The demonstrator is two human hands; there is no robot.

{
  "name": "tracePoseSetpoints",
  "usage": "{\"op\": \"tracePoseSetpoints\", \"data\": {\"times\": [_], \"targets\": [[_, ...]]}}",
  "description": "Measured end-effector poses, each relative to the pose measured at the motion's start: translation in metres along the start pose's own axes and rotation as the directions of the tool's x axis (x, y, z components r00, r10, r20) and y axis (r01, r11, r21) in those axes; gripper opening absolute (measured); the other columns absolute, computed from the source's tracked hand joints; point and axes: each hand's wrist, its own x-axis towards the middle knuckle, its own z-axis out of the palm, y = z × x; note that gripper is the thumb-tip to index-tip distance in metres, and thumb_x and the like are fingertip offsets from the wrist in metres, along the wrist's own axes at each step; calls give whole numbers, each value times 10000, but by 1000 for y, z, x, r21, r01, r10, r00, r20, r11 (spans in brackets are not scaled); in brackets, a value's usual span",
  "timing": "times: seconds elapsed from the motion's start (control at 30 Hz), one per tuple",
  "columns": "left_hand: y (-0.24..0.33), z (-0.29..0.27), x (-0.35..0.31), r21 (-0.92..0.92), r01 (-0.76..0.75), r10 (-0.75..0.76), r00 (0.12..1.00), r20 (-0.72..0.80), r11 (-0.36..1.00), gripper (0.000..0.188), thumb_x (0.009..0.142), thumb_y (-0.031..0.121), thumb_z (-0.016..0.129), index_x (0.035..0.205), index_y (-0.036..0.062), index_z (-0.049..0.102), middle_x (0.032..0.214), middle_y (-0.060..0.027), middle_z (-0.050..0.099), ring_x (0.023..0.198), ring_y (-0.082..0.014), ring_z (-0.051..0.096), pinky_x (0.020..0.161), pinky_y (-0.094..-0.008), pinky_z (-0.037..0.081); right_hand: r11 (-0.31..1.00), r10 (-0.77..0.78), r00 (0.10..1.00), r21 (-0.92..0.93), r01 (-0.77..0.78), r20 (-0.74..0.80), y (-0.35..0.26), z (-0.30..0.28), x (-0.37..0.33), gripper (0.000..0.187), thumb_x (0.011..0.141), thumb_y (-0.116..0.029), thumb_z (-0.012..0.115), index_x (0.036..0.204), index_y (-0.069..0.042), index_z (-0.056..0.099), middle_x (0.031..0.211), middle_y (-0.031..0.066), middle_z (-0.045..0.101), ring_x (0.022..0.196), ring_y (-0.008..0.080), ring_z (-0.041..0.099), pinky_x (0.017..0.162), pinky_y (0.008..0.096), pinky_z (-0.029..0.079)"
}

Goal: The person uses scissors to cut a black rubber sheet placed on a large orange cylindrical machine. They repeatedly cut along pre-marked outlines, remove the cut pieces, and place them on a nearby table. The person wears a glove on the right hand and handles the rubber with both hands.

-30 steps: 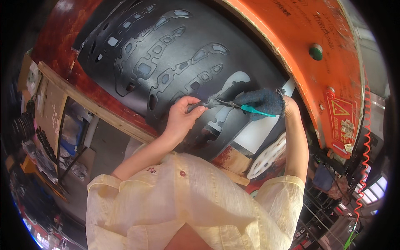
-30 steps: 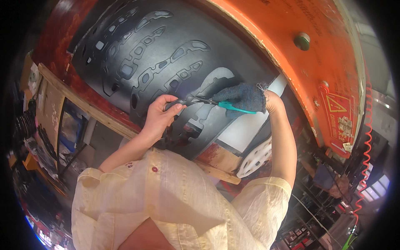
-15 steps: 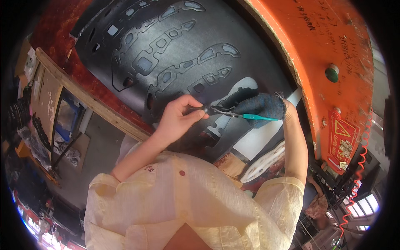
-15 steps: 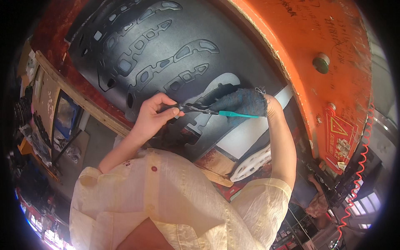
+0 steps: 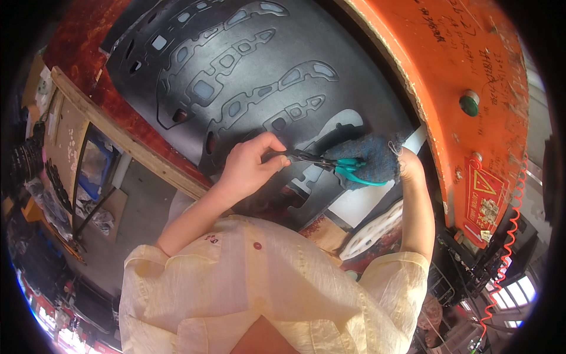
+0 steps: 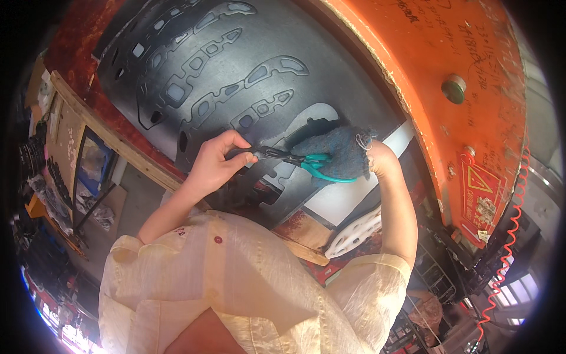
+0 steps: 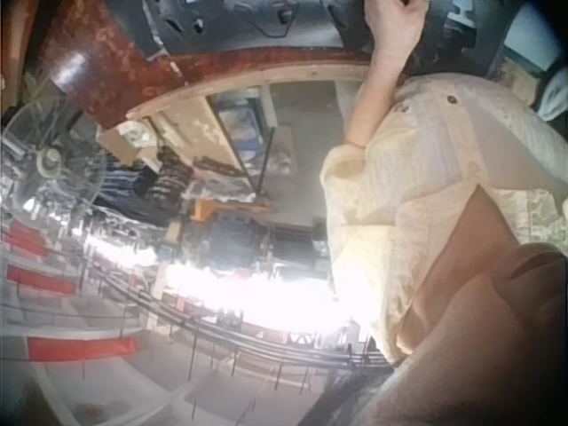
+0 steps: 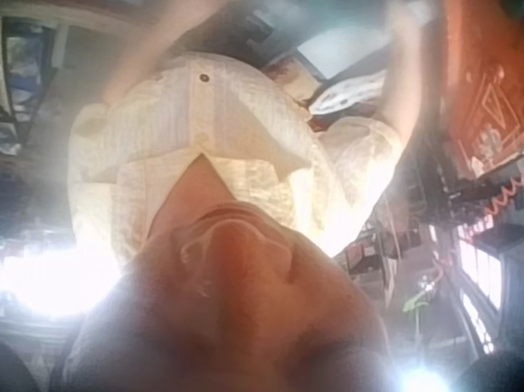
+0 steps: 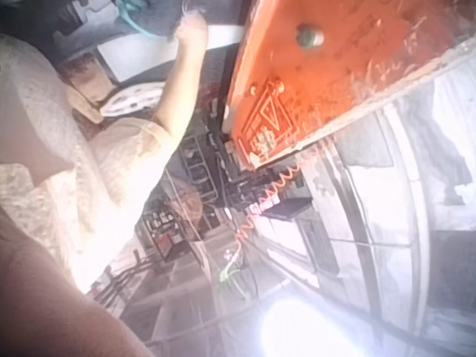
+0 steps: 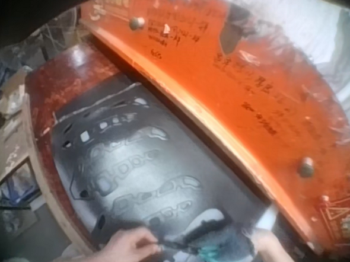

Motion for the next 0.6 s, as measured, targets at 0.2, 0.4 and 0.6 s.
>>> {"op": "tracePoseSetpoints", "data": {"times": [0.2, 0.4, 0.6], "targets": [[0, -6, 1, -192, 122, -100, 988, 120, 974, 127, 857, 2, 601, 938, 8, 504, 841, -76, 668, 800, -89, 629, 589, -212, 464, 678, 145, 960, -682, -273, -241, -61, 39, -17, 291, 752, -207, 621, 944, 10, 636, 919, 179, 657, 843, 272, 612, 736, 358, 477], [3, -13, 2, -422, 288, -203, 950, 236, 860, 112, 893, 103, 583, 938, 57, 492, 857, -92, 680, 535, -33, 481, 411, -183, 319, 755, 288, 949, -579, -308, -130, -63, 32, -1, 346, 739, -280, 622, 950, -7, 640, 928, 200, 652, 863, 318, 615, 746, 377, 487], [8, -10, -3, -468, 289, -227, 956, 187, 835, 106, 890, 117, 577, 913, 64, 489, 825, -93, 676, 458, -40, 408, 397, -191, 304, 942, 141, 990, -310, -125, 31, -19, 34, 2, 343, 748, -254, 636, 982, -3, 631, 930, 180, 651, 819, 250, 610, 735, 355, 486]]}}
